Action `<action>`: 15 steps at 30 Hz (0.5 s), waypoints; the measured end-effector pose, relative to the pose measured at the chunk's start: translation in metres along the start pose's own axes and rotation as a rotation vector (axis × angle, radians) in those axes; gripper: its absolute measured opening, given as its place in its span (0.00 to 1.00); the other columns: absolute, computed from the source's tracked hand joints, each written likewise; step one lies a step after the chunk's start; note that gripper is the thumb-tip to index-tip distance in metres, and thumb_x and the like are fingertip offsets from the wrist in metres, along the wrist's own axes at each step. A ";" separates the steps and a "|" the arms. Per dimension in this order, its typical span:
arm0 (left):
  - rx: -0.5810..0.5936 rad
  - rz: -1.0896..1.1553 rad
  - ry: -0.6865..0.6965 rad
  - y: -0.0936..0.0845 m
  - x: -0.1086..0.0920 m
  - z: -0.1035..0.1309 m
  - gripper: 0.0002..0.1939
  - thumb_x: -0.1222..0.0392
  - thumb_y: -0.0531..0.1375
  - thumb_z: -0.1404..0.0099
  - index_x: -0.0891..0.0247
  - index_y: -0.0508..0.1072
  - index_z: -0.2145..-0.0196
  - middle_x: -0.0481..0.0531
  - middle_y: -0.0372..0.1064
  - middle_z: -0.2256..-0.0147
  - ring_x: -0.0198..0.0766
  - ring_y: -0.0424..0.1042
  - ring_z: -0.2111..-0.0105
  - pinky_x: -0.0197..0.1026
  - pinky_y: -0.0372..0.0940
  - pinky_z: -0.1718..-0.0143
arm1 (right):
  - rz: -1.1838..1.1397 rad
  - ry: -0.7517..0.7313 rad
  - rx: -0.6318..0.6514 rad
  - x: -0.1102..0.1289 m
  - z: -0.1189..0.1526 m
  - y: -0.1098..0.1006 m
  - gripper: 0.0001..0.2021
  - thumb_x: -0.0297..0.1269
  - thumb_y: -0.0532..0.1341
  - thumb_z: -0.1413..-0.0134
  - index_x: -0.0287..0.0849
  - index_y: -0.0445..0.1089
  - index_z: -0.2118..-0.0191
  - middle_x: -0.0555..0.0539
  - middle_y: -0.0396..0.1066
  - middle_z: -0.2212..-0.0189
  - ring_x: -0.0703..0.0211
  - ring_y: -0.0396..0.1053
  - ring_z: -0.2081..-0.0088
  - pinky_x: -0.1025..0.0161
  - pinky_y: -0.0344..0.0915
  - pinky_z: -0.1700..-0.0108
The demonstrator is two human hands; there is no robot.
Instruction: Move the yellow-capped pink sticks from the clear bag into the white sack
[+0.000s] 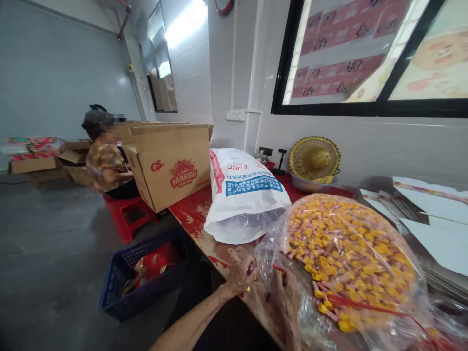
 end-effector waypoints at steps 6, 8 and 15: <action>-0.026 -0.008 0.000 0.002 0.003 -0.002 0.10 0.62 0.63 0.32 0.58 0.64 0.67 0.44 0.65 0.71 0.37 0.68 0.69 0.38 0.65 0.60 | -0.023 0.008 -0.001 -0.004 -0.002 0.003 0.28 0.66 0.54 0.47 0.47 0.79 0.65 0.36 0.83 0.63 0.36 0.80 0.59 0.43 0.77 0.51; -0.039 -0.011 0.015 0.002 0.003 -0.002 0.09 0.61 0.63 0.32 0.57 0.65 0.67 0.45 0.66 0.71 0.38 0.69 0.68 0.39 0.65 0.60 | -0.032 0.018 -0.013 -0.003 -0.003 0.004 0.28 0.66 0.54 0.48 0.47 0.78 0.65 0.36 0.82 0.64 0.36 0.80 0.60 0.44 0.77 0.53; -0.057 -0.039 0.026 0.004 0.006 -0.005 0.05 0.57 0.60 0.30 0.57 0.68 0.64 0.50 0.74 0.67 0.43 0.76 0.65 0.44 0.69 0.57 | -0.090 0.035 -0.025 0.002 -0.004 0.008 0.27 0.65 0.54 0.48 0.47 0.79 0.65 0.37 0.82 0.63 0.37 0.81 0.59 0.44 0.77 0.52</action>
Point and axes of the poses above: each hand's wrist, its own z-axis away from the middle knuckle, its own y-axis out of the palm, x = y × z, the point moved 1 cm from there along -z, towards the middle knuckle
